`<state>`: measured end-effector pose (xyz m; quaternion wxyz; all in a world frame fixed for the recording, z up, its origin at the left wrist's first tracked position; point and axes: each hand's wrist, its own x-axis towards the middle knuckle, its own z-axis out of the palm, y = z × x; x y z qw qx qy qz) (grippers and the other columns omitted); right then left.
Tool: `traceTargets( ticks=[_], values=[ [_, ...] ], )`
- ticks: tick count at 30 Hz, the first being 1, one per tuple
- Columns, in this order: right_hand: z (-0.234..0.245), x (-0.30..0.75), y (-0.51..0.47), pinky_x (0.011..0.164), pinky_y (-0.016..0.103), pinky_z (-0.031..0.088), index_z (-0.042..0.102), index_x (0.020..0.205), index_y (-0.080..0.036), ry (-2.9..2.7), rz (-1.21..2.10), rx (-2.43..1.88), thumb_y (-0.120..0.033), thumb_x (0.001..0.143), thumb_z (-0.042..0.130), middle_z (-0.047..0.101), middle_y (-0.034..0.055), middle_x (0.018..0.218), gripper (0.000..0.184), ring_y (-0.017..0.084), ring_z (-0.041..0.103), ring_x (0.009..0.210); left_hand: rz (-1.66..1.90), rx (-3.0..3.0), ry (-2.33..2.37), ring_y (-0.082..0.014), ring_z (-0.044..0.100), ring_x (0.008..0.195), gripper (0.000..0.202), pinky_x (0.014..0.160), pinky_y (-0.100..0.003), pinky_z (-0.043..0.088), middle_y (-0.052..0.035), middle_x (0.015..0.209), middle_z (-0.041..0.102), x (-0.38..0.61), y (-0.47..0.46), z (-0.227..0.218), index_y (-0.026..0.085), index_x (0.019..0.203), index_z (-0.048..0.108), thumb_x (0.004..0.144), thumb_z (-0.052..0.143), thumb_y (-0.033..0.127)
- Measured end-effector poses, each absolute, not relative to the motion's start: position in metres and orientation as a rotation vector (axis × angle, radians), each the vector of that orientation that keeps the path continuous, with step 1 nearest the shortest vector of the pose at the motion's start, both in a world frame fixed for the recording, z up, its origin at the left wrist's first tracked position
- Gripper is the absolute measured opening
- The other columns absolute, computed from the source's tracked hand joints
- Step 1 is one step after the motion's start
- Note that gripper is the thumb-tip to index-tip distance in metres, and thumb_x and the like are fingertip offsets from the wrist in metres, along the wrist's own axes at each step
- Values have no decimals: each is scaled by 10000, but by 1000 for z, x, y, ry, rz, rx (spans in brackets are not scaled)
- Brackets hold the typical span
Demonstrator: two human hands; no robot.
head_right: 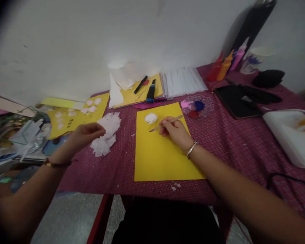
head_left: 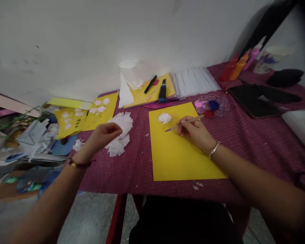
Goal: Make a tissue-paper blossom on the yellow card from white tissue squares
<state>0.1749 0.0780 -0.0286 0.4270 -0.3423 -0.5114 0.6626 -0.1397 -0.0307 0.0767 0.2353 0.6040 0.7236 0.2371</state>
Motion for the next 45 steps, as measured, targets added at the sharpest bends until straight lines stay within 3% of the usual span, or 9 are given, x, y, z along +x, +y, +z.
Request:
traceTargets(
  ticks=[8,11,14,19,29,36,45],
  values=[
    [-29,174,76,496,245,413,601,793,-165,-1336,1592,-848,-390,825,582,609,0,584,228,110,535,519,425,2090,2420,-210,562,744,203,648,-305,399,-55,793,613,-123,-61,18,211,820,650,780,647,410],
    [-29,174,76,495,243,412,598,793,-167,-1333,1595,-848,-401,830,577,608,-3,590,238,108,533,518,460,2042,2461,-211,561,729,204,624,-304,391,-54,763,592,-121,-48,14,214,727,655,808,599,393],
    [-27,175,77,504,240,417,598,800,-162,-1328,1600,-849,-401,836,576,611,0,599,244,107,536,524,679,1844,2360,-173,538,642,199,598,-289,387,-21,676,573,-121,-37,25,202,623,617,774,601,330],
    [-18,176,74,518,243,431,598,814,-170,-1257,1592,-796,-402,838,588,622,-1,610,233,109,546,528,1163,1261,1877,-105,490,539,184,539,-235,418,41,599,523,-96,-21,50,191,665,554,746,625,340],
    [3,180,54,538,246,440,590,867,-189,-1407,1461,-605,-384,886,545,628,0,670,201,103,544,558,1283,1046,1528,-69,462,486,212,465,-192,430,58,569,495,-14,23,18,182,636,524,673,682,320],
    [-5,179,55,559,245,450,602,885,-189,-1523,1410,-590,-343,913,499,612,3,722,187,98,548,589,1341,1071,1531,-69,423,441,204,457,-207,419,69,510,454,-6,23,17,199,618,485,680,639,318],
    [-5,177,54,553,241,447,601,893,-192,-1567,1378,-631,-323,917,484,609,0,719,176,98,547,585,1365,1046,1489,-68,459,483,192,499,-202,453,55,538,500,-3,21,14,186,611,508,678,662,281]
  ],
)
